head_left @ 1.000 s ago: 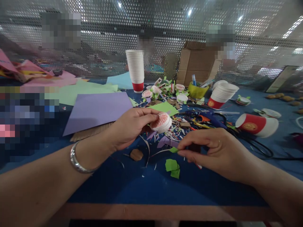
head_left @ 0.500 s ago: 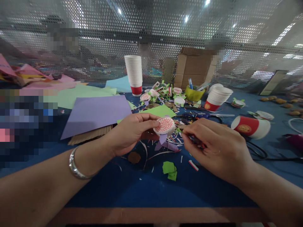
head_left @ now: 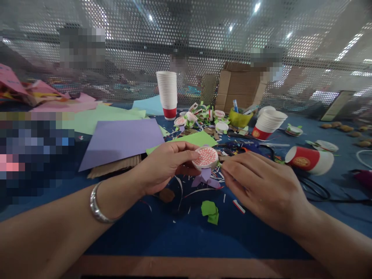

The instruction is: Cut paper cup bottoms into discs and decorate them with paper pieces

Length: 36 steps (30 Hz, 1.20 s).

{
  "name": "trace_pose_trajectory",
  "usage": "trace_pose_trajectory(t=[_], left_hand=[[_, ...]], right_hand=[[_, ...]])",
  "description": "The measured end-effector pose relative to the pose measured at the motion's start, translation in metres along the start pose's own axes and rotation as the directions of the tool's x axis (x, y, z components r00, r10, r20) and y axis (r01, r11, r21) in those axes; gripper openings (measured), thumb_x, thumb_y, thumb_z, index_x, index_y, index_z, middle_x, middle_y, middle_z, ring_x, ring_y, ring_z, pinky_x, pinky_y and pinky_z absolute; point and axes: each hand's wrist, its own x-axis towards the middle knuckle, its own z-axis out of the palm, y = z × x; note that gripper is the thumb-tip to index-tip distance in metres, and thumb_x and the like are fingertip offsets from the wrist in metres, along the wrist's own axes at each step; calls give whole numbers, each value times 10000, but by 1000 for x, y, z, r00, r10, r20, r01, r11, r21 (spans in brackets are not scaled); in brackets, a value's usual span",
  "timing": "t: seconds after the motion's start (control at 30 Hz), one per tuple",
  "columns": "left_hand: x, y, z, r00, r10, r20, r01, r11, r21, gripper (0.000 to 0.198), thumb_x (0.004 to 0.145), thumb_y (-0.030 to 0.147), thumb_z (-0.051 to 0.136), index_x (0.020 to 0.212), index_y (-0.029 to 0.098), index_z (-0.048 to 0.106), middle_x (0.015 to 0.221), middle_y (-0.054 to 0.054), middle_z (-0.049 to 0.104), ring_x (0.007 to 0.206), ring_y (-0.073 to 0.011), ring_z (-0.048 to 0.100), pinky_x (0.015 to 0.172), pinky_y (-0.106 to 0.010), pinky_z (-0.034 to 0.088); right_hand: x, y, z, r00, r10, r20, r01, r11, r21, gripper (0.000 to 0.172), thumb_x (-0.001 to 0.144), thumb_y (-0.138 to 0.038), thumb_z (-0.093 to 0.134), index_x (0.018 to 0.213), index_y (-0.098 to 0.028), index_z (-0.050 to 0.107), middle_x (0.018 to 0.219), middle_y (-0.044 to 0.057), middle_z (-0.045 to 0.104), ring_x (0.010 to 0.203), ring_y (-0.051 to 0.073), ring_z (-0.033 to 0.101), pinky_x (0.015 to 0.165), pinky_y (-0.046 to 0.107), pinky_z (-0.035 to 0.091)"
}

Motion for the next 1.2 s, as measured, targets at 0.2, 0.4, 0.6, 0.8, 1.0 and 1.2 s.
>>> trace_pose_trajectory(t=[0.2,0.4,0.6,0.8,1.0,1.2], left_hand=[[-2,0,0,1000,-4,6,4,1000,0,147,858,197,743,976,119,703,926,-54,720,721,-107,659,623,-220,552],[0,-2,0,1000,21,2,-21,1000,12,148,846,202,747,962,124,701,925,-55,706,745,-120,649,634,-239,547],[0,-2,-4,1000,24,19,-24,1000,-19,168,868,201,737,1009,122,694,945,-45,684,761,-109,640,655,-225,549],[0,-2,-6,994,72,76,-69,996,-49,126,889,189,722,994,136,678,956,-36,672,811,-116,641,694,-226,557],[0,-5,-6,988,109,110,-105,994,-43,165,876,224,752,1008,160,676,974,-20,672,823,-117,645,706,-234,562],[-1,-5,-6,984,124,127,-123,992,-12,155,895,217,734,1018,152,664,968,-13,669,840,-112,650,717,-226,579]], right_hand=[[-1,-1,2,1000,-14,11,14,1000,-1,122,977,-111,558,1038,-156,653,977,84,734,851,227,693,701,365,533],[0,-2,1,1000,-11,23,12,1000,-28,143,980,-139,561,1077,-166,662,1010,83,744,859,231,705,696,361,528],[1,-1,0,978,202,-52,-184,955,234,146,975,-278,646,1086,-187,673,1006,55,744,905,178,710,787,296,534],[5,3,3,855,490,169,-494,671,554,165,978,-365,638,1025,-217,696,863,6,721,726,127,665,650,234,522],[14,4,3,813,450,371,-563,442,698,214,964,-393,636,883,-199,673,698,-21,630,574,99,548,518,203,464],[15,6,4,812,431,394,-558,377,739,212,953,-351,652,805,-201,626,647,-53,558,539,81,523,508,195,431]])
